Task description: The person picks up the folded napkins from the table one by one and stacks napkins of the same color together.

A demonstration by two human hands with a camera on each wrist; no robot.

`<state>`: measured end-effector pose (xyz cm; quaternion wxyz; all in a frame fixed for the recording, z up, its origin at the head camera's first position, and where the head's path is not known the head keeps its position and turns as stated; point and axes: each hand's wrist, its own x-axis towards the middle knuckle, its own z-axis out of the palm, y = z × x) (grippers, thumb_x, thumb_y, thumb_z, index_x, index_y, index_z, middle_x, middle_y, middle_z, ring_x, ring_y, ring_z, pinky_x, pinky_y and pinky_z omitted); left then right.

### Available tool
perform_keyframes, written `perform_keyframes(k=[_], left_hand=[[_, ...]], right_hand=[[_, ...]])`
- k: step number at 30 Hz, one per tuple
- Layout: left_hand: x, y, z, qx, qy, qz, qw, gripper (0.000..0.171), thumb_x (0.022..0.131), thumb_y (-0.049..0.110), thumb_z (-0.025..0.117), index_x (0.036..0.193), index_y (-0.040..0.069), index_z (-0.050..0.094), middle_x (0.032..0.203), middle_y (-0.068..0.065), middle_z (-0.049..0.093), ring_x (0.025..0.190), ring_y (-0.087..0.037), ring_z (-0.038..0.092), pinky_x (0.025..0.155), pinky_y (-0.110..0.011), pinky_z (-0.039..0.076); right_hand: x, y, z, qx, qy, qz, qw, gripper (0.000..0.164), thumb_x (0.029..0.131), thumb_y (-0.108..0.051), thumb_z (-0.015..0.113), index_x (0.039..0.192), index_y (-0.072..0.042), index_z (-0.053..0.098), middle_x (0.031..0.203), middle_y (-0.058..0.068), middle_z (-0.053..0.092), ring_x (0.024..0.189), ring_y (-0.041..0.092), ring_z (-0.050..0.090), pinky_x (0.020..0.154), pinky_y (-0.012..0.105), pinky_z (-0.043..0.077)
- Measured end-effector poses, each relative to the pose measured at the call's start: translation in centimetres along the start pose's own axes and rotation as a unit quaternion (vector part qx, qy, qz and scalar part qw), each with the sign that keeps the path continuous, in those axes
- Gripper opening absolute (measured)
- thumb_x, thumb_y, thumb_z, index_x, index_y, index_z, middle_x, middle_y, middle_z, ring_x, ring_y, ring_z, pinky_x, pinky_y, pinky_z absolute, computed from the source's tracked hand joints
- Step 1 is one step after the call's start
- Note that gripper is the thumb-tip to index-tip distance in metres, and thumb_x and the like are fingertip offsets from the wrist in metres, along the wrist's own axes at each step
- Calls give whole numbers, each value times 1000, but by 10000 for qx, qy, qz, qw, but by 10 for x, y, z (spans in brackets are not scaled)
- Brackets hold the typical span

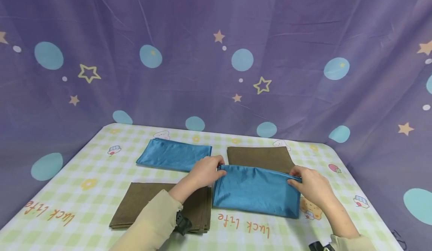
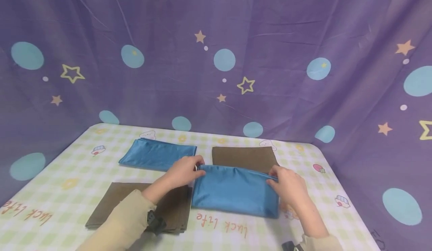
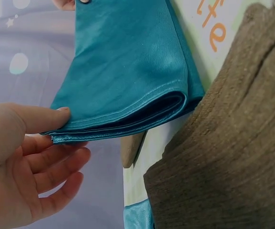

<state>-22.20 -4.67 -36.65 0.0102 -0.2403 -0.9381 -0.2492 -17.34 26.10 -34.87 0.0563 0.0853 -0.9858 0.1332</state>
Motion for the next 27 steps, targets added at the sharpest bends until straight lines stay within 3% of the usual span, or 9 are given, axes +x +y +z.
perform_keyframes(k=[7,15,27], left_hand=[[3,-1,-5,-3,260,-25,9997,18,84,24,65,97,13,61,89,0,61,69,-11,53,60,-28,43],[5,-4,-8,-326,632,-21,9975,12,83,20,66,93,14,61,90,0,62,69,-10,52,59,-27,42],[7,-10,-11,-672,1008,-103,9926,9,83,18,66,91,17,61,84,4,60,61,-8,47,55,-26,39]], right_hand=[[1,0,-2,88,233,-76,9997,13,79,-22,70,86,-16,61,89,4,67,81,27,63,57,39,47],[2,-1,-7,141,209,-115,9996,11,79,-18,68,89,-15,62,91,5,67,81,26,63,57,40,47],[3,-3,-7,137,343,-267,9990,15,80,-10,66,95,-11,66,92,5,64,82,25,62,62,43,48]])
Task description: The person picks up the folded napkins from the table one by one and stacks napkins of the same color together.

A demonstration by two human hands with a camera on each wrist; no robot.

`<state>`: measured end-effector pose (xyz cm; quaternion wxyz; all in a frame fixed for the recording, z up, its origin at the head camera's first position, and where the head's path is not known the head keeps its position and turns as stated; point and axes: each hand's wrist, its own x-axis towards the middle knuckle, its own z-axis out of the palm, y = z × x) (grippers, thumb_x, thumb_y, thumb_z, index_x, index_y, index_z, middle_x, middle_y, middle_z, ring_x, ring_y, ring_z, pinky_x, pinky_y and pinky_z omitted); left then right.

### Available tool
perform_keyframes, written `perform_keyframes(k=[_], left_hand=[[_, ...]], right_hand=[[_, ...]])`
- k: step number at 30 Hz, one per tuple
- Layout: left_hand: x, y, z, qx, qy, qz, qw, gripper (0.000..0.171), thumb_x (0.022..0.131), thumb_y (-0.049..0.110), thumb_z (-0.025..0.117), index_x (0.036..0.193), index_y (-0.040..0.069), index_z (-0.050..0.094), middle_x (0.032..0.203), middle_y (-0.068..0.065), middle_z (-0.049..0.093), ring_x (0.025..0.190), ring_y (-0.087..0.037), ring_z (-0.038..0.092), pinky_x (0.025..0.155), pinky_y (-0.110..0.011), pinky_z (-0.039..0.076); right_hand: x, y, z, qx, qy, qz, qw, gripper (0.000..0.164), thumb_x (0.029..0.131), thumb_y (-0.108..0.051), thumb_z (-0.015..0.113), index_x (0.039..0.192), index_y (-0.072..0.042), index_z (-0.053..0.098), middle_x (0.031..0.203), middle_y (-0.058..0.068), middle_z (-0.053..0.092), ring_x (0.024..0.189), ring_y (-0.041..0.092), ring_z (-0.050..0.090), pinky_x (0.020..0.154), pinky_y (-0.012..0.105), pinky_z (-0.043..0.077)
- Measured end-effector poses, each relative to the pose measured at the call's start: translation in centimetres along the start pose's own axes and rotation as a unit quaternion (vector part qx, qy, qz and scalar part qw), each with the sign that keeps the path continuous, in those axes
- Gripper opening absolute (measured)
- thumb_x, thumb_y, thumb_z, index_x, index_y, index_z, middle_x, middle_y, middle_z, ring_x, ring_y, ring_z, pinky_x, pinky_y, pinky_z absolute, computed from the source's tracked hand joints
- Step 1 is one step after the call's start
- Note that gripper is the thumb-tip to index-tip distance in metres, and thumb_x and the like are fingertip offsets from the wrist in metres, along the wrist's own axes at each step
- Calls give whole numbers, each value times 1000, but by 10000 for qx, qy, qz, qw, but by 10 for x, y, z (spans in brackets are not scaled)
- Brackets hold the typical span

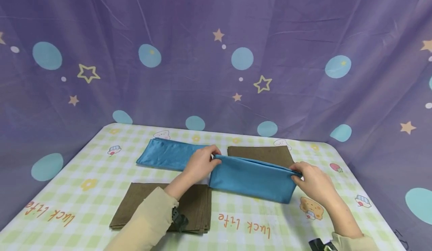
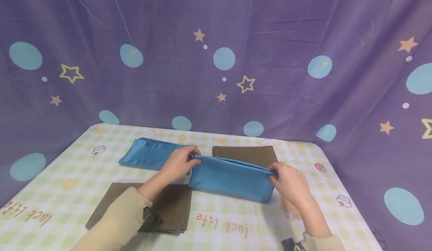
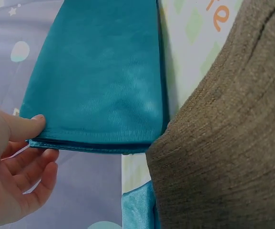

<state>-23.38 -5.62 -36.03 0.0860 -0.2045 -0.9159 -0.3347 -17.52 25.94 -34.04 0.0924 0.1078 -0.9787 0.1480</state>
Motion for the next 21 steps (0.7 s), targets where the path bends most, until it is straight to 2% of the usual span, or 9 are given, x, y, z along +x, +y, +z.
perform_keyframes(k=[5,10,21], left_hand=[[3,0,-4,-6,171,-5,9999,10,83,17,65,92,19,60,82,5,58,60,-8,47,54,-25,39],[4,0,-9,43,308,43,9995,11,82,17,67,91,19,61,85,5,60,64,-8,49,56,-26,40],[-5,-12,-21,-41,461,-195,9987,11,83,18,66,93,21,62,89,6,60,68,-8,51,57,-26,42]], right_hand=[[2,-1,-2,56,214,-84,9997,14,79,-10,67,92,-11,65,88,2,64,78,21,62,61,41,48],[2,0,1,144,261,-77,9995,13,80,-12,67,93,-13,65,87,0,64,77,19,61,59,40,47],[11,-6,14,392,444,-224,9980,11,81,-15,67,92,-13,65,87,-1,63,73,15,60,60,37,46]])
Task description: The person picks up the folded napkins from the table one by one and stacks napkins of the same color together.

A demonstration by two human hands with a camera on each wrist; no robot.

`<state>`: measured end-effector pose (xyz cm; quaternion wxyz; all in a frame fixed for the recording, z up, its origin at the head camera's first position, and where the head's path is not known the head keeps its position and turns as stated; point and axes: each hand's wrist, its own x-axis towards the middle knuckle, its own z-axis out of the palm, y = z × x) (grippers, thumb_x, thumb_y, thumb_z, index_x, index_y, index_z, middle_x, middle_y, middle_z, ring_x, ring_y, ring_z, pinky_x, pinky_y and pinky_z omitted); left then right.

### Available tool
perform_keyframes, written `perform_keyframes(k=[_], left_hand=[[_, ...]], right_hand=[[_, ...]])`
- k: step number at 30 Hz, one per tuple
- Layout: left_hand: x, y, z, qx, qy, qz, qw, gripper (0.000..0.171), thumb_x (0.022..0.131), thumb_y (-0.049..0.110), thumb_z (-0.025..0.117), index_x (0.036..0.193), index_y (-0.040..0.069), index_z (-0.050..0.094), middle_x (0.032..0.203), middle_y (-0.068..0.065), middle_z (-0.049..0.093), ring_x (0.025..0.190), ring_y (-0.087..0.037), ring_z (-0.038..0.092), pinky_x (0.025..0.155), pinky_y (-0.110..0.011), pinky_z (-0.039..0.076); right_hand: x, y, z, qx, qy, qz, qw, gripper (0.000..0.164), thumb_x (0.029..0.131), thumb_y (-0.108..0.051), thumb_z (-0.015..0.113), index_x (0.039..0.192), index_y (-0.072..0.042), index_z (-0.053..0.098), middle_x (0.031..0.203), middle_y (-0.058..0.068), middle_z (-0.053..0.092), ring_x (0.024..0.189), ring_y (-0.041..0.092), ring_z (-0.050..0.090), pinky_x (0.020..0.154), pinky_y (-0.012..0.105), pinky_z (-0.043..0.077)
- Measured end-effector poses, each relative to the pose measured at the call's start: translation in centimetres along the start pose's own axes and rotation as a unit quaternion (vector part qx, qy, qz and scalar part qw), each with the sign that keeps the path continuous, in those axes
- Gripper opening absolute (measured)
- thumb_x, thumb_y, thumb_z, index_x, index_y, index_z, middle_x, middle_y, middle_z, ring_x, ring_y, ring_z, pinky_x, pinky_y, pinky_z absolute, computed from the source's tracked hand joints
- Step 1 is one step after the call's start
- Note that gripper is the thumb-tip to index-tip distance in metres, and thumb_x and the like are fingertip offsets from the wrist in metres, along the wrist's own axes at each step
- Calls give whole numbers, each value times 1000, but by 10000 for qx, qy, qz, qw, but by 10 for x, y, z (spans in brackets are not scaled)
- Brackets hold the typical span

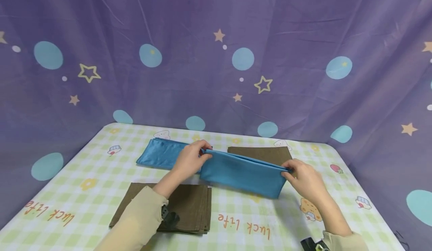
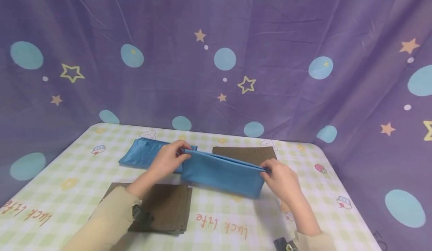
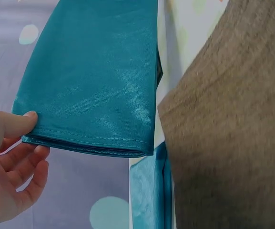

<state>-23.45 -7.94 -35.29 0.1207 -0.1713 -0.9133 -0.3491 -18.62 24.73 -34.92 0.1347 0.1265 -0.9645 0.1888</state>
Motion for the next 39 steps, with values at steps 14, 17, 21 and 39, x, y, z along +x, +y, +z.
perform_keyframes(k=[14,17,21,39], left_hand=[[-10,-21,-27,505,53,111,9986,13,83,20,66,96,19,62,88,5,61,68,-8,51,55,-26,40],[-12,-25,-31,524,44,73,9986,14,83,20,66,97,18,62,88,4,62,68,-9,52,55,-26,40],[-15,-32,-36,567,103,37,9983,13,83,20,66,96,18,63,87,4,62,69,-9,52,56,-26,41],[-25,-59,-56,507,170,-166,9984,14,84,17,65,98,15,62,91,-1,61,72,-12,54,58,-28,42]], right_hand=[[15,-14,26,743,251,-116,9969,14,85,-16,64,98,-13,64,89,-1,59,75,14,58,61,30,45],[19,-19,30,820,288,-122,9961,14,86,-17,62,100,-13,63,91,-1,60,77,16,60,63,31,47],[23,-25,35,921,287,-147,9952,15,86,-17,63,100,-13,64,91,-1,61,76,16,60,63,31,48],[38,-49,59,1160,293,-165,9927,13,83,-19,66,96,-17,66,85,-5,61,71,11,57,58,27,44]])
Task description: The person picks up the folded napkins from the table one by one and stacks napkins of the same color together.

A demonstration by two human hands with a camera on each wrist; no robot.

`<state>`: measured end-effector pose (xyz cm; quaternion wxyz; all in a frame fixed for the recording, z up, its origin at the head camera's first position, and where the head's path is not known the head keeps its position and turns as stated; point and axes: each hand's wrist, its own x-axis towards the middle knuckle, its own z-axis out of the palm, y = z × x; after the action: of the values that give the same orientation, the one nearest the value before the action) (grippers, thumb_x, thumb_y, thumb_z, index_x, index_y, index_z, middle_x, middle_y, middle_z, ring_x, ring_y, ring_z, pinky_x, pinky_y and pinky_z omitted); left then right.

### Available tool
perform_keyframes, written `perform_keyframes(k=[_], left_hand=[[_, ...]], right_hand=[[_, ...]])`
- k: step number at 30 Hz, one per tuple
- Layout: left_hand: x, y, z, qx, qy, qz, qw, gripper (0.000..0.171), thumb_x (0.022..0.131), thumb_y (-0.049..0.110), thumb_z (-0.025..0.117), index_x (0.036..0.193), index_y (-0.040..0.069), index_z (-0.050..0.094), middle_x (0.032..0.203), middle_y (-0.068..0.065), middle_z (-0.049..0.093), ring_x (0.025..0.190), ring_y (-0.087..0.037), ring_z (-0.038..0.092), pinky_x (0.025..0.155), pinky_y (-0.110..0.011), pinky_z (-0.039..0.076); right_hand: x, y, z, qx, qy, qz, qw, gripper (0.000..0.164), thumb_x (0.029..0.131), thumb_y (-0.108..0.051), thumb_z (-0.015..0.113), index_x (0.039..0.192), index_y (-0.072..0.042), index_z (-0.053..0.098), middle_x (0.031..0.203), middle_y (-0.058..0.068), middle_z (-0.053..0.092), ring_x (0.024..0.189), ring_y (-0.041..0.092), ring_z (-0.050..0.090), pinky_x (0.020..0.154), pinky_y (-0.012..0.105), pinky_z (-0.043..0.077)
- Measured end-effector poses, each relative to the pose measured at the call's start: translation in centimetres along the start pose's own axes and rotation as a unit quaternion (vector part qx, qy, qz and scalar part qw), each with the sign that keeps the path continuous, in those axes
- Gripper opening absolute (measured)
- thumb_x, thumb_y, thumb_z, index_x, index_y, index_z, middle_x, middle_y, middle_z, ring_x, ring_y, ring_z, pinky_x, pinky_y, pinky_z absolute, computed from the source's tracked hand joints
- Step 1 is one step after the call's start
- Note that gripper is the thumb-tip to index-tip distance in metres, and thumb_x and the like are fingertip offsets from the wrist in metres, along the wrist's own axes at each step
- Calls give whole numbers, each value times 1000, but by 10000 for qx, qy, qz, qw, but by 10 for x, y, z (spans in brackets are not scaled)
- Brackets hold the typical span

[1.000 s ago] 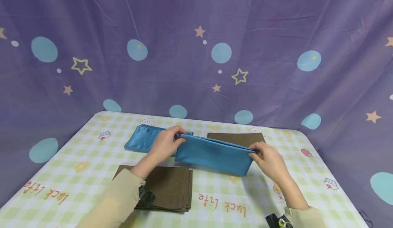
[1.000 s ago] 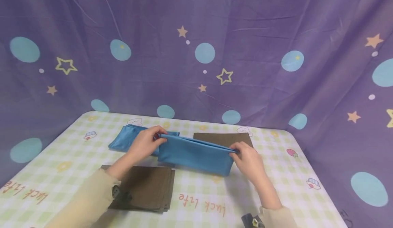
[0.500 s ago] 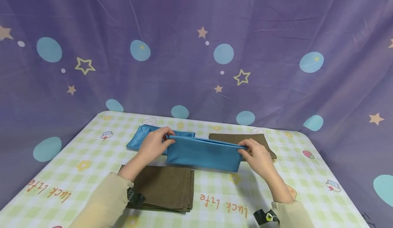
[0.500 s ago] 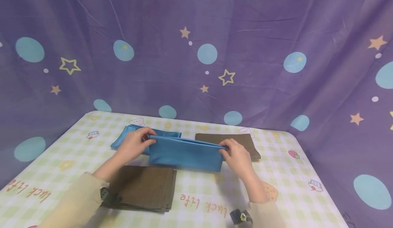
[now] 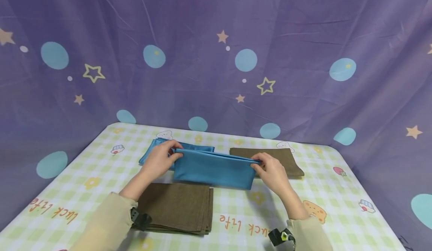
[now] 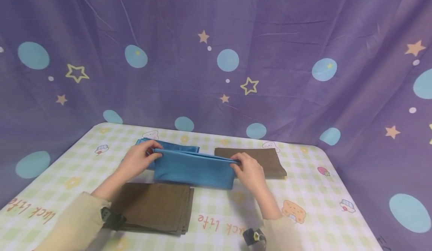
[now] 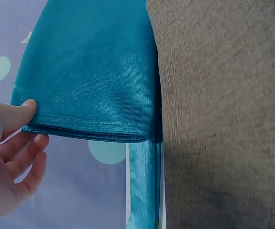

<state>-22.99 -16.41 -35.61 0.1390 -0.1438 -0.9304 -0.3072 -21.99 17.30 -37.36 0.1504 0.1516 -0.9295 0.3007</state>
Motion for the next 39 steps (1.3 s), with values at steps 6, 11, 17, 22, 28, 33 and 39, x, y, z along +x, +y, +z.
perform_keyframes(k=[6,11,17,22,28,33,39], left_hand=[[-1,-7,-6,89,124,-53,9999,16,84,17,65,99,14,62,89,-2,62,70,-13,53,56,-28,40],[-2,-16,-12,217,303,-99,9993,16,83,18,66,99,14,63,84,-3,63,68,-15,54,56,-28,40],[-3,-26,-19,273,572,-142,9979,19,83,18,66,101,11,63,89,-6,64,73,-19,57,58,-30,41],[-4,-34,-23,332,655,-265,9969,19,83,16,65,101,10,64,94,-9,65,75,-21,58,57,-30,41],[-5,-41,-28,427,697,-327,9961,20,83,17,65,102,11,64,93,-10,65,74,-21,58,55,-29,40],[-2,-45,-33,502,731,-363,9954,19,84,18,64,102,12,63,94,-11,65,76,-24,60,54,-30,41],[1,-51,-36,553,891,-390,9937,19,84,17,64,101,11,64,95,-11,66,76,-25,60,54,-30,40]], right_hand=[[6,-7,9,78,98,-47,9999,13,83,-20,66,96,-18,66,83,-6,60,69,9,56,58,28,43],[12,-14,18,99,168,-111,9997,13,82,-21,67,95,-19,66,84,-7,61,69,8,55,57,26,43],[18,-22,30,111,255,-259,9993,15,80,-19,69,95,-17,67,84,-5,62,68,8,55,56,25,43],[23,-30,36,66,214,-252,9994,15,80,-21,69,94,-17,67,85,-4,63,68,8,55,56,26,43],[30,-36,40,45,106,-263,9996,17,81,-22,68,97,-16,67,90,-2,65,71,10,58,59,28,46],[37,-40,42,28,105,-424,9990,16,81,-22,68,96,-16,67,85,-3,64,67,8,55,57,28,43],[43,-45,45,82,-66,-414,9991,16,83,-23,66,97,-16,67,88,-2,64,68,9,55,57,27,44]])
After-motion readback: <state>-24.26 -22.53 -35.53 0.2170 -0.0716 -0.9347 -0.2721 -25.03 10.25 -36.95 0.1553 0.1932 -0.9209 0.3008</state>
